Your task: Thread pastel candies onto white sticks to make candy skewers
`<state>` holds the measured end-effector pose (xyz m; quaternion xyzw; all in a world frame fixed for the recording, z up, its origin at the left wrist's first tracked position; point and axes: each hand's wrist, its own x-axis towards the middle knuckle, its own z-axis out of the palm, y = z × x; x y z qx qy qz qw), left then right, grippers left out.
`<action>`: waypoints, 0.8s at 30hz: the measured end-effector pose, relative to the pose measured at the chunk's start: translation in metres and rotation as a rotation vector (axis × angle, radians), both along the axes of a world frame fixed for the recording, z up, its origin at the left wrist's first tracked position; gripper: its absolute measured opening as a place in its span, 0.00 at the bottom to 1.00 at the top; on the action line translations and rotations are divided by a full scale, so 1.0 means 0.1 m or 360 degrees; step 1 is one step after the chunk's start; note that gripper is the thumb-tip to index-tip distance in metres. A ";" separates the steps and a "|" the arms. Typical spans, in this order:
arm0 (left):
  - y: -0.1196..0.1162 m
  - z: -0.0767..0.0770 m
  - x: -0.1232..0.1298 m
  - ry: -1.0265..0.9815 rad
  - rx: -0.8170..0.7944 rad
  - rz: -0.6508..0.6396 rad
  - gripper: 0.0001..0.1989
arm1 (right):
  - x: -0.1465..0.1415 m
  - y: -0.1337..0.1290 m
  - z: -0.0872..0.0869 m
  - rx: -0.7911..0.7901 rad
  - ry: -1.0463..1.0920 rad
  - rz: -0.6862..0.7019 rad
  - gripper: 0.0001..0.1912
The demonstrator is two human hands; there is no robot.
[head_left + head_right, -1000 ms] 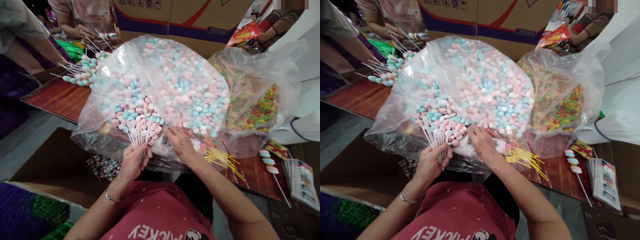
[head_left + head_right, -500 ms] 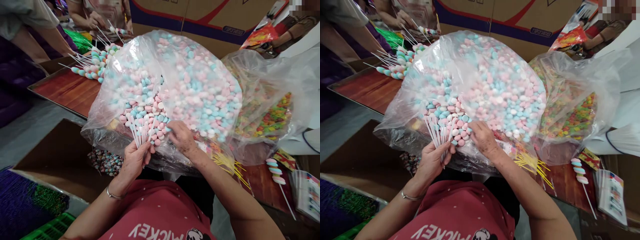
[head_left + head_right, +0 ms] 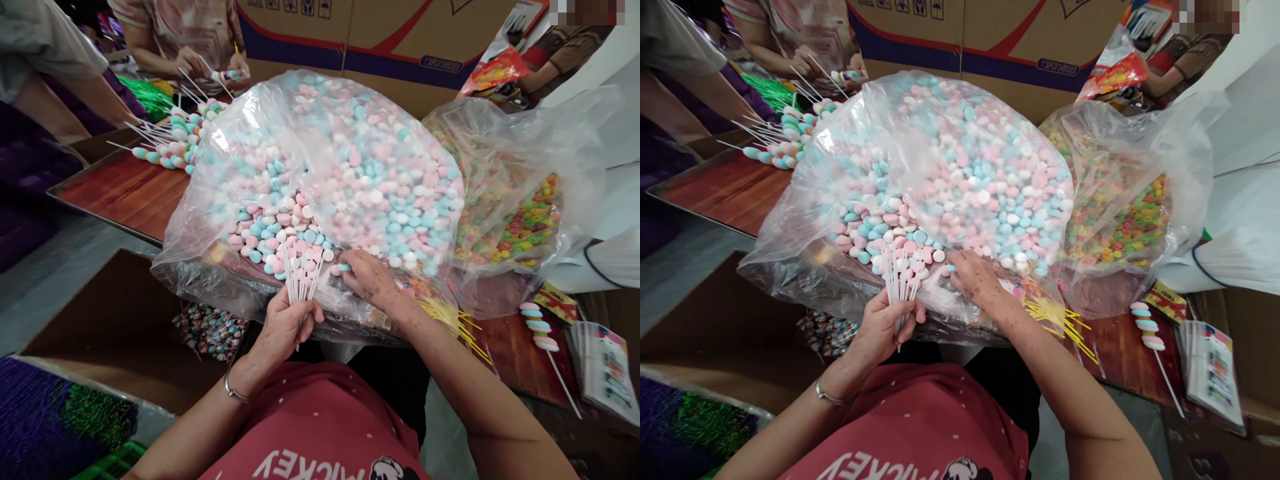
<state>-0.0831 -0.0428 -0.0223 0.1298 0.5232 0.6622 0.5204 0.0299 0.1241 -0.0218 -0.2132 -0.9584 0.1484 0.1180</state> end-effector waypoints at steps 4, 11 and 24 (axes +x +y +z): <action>0.00 -0.01 0.00 -0.0108 -0.0006 -0.0082 0.06 | 0.02 0.03 0.05 -0.0411 0.0279 -0.0209 0.10; -0.01 -0.05 0.04 -0.0124 -0.0018 -0.0045 0.08 | -0.09 -0.04 -0.04 -0.0096 0.0318 0.0026 0.11; -0.01 -0.08 0.03 0.0055 0.0045 0.0211 0.12 | -0.06 -0.01 -0.14 0.0024 0.0453 0.0026 0.12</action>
